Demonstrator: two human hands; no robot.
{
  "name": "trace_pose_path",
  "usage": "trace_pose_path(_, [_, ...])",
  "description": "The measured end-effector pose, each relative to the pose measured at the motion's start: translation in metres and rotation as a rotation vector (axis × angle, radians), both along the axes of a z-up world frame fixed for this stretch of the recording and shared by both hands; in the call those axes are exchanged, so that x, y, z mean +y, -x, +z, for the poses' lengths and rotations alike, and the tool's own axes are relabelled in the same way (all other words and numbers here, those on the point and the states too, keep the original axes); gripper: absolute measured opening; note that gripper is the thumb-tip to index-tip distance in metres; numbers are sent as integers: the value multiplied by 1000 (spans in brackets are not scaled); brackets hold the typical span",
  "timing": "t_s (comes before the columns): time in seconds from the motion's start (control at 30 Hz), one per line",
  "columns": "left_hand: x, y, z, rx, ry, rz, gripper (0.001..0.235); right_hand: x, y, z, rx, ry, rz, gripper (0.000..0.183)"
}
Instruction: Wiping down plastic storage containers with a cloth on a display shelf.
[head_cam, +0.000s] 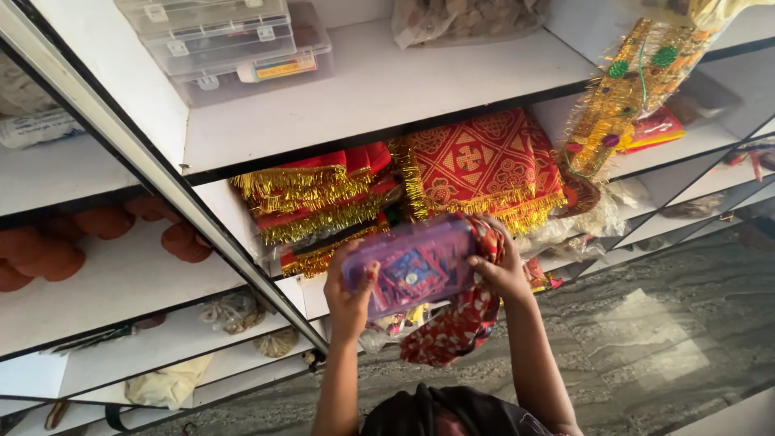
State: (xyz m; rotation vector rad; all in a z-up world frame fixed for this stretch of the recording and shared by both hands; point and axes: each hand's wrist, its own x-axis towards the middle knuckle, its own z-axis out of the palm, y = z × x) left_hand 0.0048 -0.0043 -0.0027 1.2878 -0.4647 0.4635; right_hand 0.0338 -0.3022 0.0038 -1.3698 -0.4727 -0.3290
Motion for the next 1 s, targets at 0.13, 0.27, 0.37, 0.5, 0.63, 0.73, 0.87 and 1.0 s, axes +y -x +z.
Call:
trace_pose_path(0.13, [-29, -5, 5, 50, 89, 159, 51, 26, 4, -6, 89, -104, -97, 91])
trace_pose_path(0.27, [-66, -2, 6, 58, 407, 203, 56, 68, 9, -8, 4, -296, -389, 91])
trace_pose_path(0.37, [-74, -8, -15, 98, 487, 288, 62, 94, 24, -12, -101, -252, -429, 91])
trace_pose_path(0.5, [-68, -4, -1, 205, 650, 199, 62, 113, 37, -22, -211, -82, -317, 83])
trace_pose_path(0.63, [-57, -5, -6, 220, 606, 216, 63, 82, 12, -40, 27, -142, -291, 86])
trace_pose_path(0.73, [-39, -1, -8, 221, 627, 57, 64, 36, -3, -32, 227, -127, -580, 95])
trace_pose_path(0.87, [-18, -8, -13, 168, 520, -195, 61, 2, -13, -29, 509, -424, -349, 93])
trace_pose_path(1.0, [-26, -4, -18, 305, 598, -466, 55, 0, -11, -45, 652, -579, -109, 93])
